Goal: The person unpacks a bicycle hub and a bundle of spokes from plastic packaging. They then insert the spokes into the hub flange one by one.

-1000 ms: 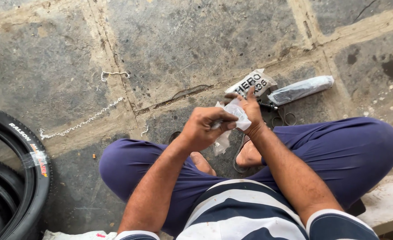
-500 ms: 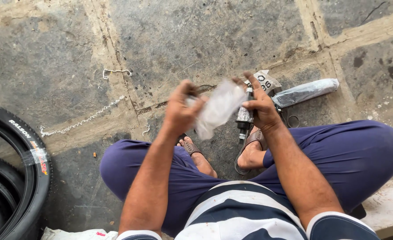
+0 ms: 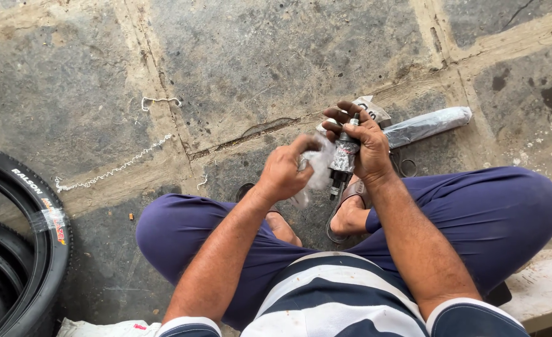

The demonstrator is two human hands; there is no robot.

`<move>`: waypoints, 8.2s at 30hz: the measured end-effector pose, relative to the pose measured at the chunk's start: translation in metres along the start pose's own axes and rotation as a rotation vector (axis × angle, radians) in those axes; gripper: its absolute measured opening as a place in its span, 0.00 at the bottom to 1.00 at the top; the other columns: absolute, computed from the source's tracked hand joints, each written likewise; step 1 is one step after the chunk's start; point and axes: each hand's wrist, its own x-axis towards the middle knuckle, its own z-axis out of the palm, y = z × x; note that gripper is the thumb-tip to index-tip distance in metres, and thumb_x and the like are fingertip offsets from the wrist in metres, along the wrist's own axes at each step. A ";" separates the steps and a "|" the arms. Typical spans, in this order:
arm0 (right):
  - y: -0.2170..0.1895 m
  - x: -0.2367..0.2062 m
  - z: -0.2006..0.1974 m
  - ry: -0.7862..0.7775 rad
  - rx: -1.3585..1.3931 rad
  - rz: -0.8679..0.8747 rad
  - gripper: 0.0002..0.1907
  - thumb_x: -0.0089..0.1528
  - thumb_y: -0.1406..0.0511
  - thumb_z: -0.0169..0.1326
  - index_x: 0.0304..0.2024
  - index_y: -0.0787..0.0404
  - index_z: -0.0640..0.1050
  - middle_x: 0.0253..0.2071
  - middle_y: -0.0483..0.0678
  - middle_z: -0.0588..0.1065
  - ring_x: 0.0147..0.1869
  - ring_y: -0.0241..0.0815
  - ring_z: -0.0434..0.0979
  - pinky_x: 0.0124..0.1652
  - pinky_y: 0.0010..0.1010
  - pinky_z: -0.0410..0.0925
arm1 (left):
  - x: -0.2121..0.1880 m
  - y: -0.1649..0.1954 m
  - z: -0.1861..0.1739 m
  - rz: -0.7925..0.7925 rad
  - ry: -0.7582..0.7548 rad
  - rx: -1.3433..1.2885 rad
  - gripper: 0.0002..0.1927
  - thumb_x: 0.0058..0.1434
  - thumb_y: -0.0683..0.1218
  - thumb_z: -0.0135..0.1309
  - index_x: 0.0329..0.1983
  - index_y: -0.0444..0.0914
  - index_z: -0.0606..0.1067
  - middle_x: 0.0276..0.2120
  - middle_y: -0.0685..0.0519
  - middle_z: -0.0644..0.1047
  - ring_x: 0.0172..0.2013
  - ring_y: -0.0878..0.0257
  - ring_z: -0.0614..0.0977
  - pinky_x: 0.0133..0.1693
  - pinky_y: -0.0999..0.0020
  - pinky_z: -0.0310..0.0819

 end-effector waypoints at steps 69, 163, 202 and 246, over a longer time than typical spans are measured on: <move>0.036 -0.039 0.022 0.094 -0.271 -0.088 0.22 0.63 0.78 0.51 0.57 0.63 0.62 0.58 0.56 0.72 0.57 0.40 0.77 0.56 0.31 0.74 | -0.009 0.004 -0.001 0.263 0.390 0.272 0.08 0.63 0.43 0.56 0.40 0.36 0.70 0.33 0.47 0.73 0.27 0.57 0.78 0.29 0.61 0.73; 0.034 -0.042 0.023 0.178 -0.779 0.117 0.21 0.63 0.62 0.61 0.55 0.64 0.75 0.39 0.44 0.78 0.37 0.30 0.75 0.33 0.22 0.72 | -0.017 0.005 0.012 0.191 0.417 0.328 0.17 0.64 0.44 0.59 0.55 0.36 0.80 0.27 0.52 0.75 0.24 0.60 0.78 0.27 0.64 0.73; 0.025 -0.041 0.012 0.077 -1.408 0.184 0.24 0.57 0.58 0.64 0.53 0.60 0.79 0.33 0.55 0.80 0.35 0.47 0.80 0.37 0.36 0.71 | 0.001 -0.058 -0.058 0.116 0.896 0.239 0.03 0.66 0.41 0.55 0.39 0.36 0.75 0.32 0.53 0.77 0.31 0.65 0.79 0.35 0.70 0.76; 0.012 -0.033 -0.003 -0.060 -0.121 0.139 0.30 0.67 0.67 0.62 0.68 0.69 0.66 0.59 0.58 0.74 0.61 0.53 0.79 0.63 0.47 0.71 | 0.013 -0.065 -0.043 -0.167 0.720 -1.520 0.16 0.59 0.33 0.43 0.49 0.34 0.72 0.43 0.43 0.76 0.41 0.55 0.81 0.45 0.60 0.83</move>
